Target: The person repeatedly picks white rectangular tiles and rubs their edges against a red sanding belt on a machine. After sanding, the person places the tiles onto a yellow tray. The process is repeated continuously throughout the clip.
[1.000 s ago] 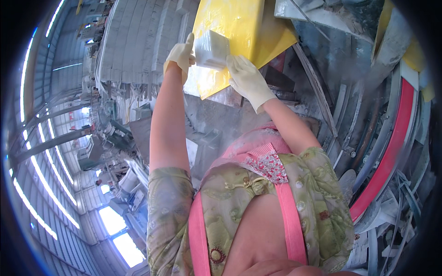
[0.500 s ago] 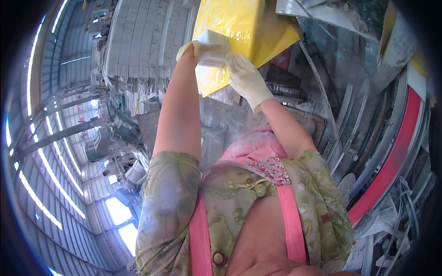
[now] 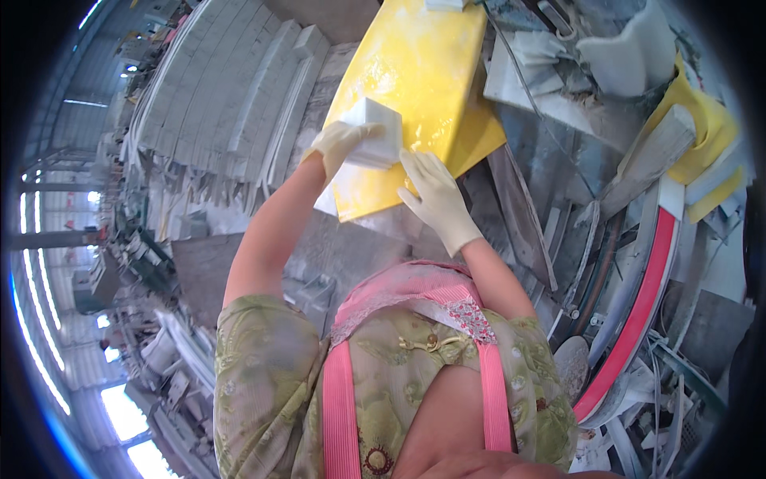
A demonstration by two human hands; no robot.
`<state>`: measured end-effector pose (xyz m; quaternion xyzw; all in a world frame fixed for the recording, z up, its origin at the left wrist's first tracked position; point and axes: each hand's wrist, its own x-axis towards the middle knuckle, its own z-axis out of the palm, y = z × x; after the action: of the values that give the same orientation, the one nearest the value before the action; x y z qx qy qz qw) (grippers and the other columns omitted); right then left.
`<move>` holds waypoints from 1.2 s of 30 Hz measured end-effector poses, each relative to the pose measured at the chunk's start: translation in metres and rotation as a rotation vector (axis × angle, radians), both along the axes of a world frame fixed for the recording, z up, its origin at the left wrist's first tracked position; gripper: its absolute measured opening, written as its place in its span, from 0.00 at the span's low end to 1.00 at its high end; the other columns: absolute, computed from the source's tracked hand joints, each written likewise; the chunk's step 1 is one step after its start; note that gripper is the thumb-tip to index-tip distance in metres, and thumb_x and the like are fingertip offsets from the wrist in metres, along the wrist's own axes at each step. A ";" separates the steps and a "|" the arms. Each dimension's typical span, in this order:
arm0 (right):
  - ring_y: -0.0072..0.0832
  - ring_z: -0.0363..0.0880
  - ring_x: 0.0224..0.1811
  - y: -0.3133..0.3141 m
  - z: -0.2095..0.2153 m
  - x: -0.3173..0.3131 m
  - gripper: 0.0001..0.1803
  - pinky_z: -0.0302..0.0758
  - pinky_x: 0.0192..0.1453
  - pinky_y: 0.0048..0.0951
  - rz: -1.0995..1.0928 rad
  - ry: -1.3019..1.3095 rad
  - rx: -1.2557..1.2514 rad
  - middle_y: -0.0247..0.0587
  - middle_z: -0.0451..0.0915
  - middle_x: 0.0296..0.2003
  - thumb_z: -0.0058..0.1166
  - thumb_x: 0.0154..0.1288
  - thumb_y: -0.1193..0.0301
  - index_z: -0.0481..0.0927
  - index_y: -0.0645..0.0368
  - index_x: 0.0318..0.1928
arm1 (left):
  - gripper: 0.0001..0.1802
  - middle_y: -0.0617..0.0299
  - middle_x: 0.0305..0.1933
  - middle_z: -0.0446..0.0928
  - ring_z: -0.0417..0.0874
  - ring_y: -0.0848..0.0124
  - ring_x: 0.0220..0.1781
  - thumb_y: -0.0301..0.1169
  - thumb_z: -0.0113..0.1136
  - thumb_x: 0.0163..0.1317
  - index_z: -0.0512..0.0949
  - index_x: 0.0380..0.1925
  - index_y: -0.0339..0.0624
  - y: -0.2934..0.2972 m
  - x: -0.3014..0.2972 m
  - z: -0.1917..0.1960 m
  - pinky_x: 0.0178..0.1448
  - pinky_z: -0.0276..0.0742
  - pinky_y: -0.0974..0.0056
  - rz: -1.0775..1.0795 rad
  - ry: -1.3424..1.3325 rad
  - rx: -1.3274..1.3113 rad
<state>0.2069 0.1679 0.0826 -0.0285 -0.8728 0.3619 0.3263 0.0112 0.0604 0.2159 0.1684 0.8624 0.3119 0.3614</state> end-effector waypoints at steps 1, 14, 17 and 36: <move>0.52 0.72 0.68 -0.002 0.001 -0.003 0.31 0.68 0.74 0.45 0.003 -0.055 -0.037 0.53 0.77 0.62 0.59 0.66 0.68 0.72 0.61 0.69 | 0.31 0.52 0.52 0.88 0.88 0.63 0.53 0.50 0.70 0.62 0.85 0.54 0.34 -0.011 -0.010 -0.004 0.60 0.78 0.62 -0.033 -0.045 0.016; 0.51 0.77 0.65 -0.041 0.007 -0.042 0.26 0.65 0.77 0.51 -0.338 -0.324 0.298 0.58 0.80 0.60 0.50 0.70 0.70 0.76 0.67 0.66 | 0.40 0.46 0.57 0.83 0.84 0.63 0.56 0.50 0.74 0.59 0.78 0.59 0.25 -0.076 -0.062 -0.065 0.58 0.79 0.58 0.085 -0.468 0.379; 0.51 0.76 0.66 -0.042 0.003 -0.045 0.25 0.64 0.78 0.51 -0.318 -0.374 0.286 0.58 0.80 0.60 0.50 0.70 0.70 0.76 0.67 0.66 | 0.41 0.44 0.59 0.82 0.84 0.61 0.57 0.50 0.74 0.59 0.75 0.60 0.24 -0.084 -0.054 -0.055 0.59 0.79 0.57 0.176 -0.403 0.310; 0.52 0.79 0.60 -0.061 0.052 -0.076 0.21 0.65 0.75 0.52 -0.485 -0.501 0.245 0.59 0.83 0.54 0.51 0.70 0.67 0.79 0.69 0.58 | 0.32 0.52 0.66 0.79 0.78 0.60 0.69 0.41 0.65 0.69 0.75 0.66 0.32 -0.069 -0.169 -0.091 0.74 0.71 0.55 -0.043 -1.010 0.653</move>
<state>0.1311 0.1072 0.1348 -0.2830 -0.9303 0.1488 0.1799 -0.1575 -0.0083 0.1249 0.1193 0.4402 0.5946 0.6622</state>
